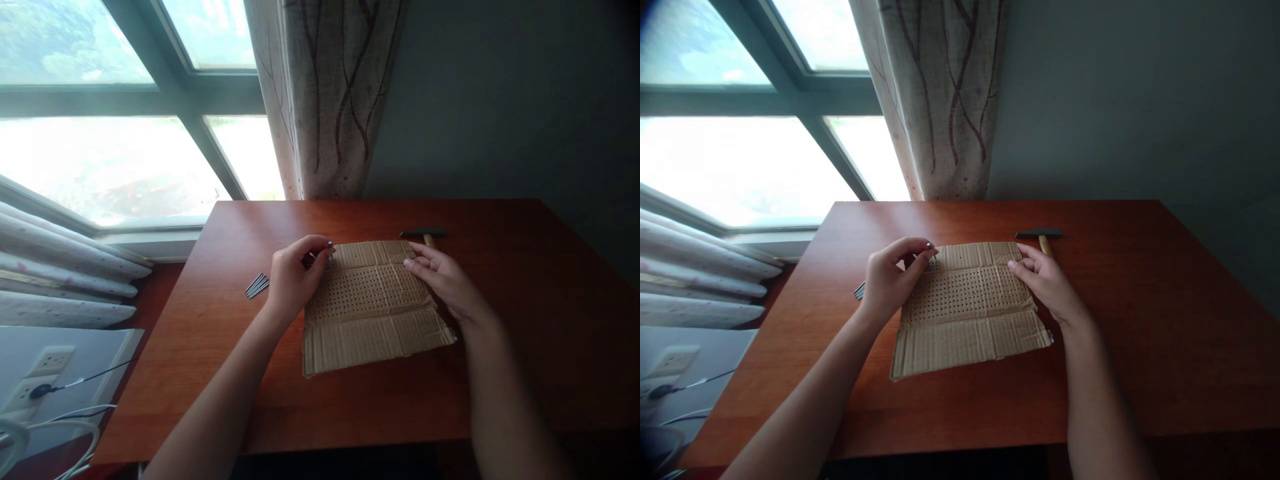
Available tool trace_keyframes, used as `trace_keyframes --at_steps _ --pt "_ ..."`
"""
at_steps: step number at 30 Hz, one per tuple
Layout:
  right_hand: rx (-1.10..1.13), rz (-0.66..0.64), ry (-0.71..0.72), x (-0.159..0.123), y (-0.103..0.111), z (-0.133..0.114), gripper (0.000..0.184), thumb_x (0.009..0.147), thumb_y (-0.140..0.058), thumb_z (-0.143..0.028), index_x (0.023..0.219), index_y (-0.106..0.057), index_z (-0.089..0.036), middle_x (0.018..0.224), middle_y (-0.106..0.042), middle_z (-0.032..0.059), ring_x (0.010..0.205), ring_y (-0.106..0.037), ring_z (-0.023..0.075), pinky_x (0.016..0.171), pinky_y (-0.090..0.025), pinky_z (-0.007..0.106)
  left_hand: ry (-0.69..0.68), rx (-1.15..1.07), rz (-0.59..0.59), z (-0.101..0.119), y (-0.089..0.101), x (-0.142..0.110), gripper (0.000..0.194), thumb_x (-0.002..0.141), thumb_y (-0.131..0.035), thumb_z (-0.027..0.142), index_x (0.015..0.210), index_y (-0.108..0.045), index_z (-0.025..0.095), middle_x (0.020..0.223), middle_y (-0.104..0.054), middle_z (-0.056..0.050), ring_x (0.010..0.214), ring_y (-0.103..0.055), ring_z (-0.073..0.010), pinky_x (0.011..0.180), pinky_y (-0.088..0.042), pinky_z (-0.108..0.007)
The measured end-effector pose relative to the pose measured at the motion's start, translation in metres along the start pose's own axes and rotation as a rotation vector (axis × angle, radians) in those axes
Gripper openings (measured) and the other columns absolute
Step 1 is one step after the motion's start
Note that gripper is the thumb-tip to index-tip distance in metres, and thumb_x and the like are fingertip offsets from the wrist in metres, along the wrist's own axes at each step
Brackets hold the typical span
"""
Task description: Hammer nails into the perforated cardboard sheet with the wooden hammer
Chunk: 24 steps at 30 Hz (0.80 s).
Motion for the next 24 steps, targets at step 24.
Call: trace_keyframes --at_steps 24 --pt "-0.83 0.409 0.057 0.014 0.075 0.018 0.043 0.079 -0.066 -0.06 0.096 -0.068 -0.021 0.095 -0.068 0.0121 0.086 -0.065 0.0294 0.077 -0.049 0.043 -0.043 0.07 -0.023 0.0 -0.002 -0.002 0.007 0.086 -0.067 0.024 0.089 -0.073 0.021 0.085 -0.076 -0.002 0.067 -0.064 -0.0124 0.069 -0.051 -0.026"
Point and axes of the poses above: each hand's wrist, its own x-axis towards the middle knuckle, its own y-axis out of the back of the hand, z = x × y, the point moved 5 cm from there along x, towards the middle knuckle
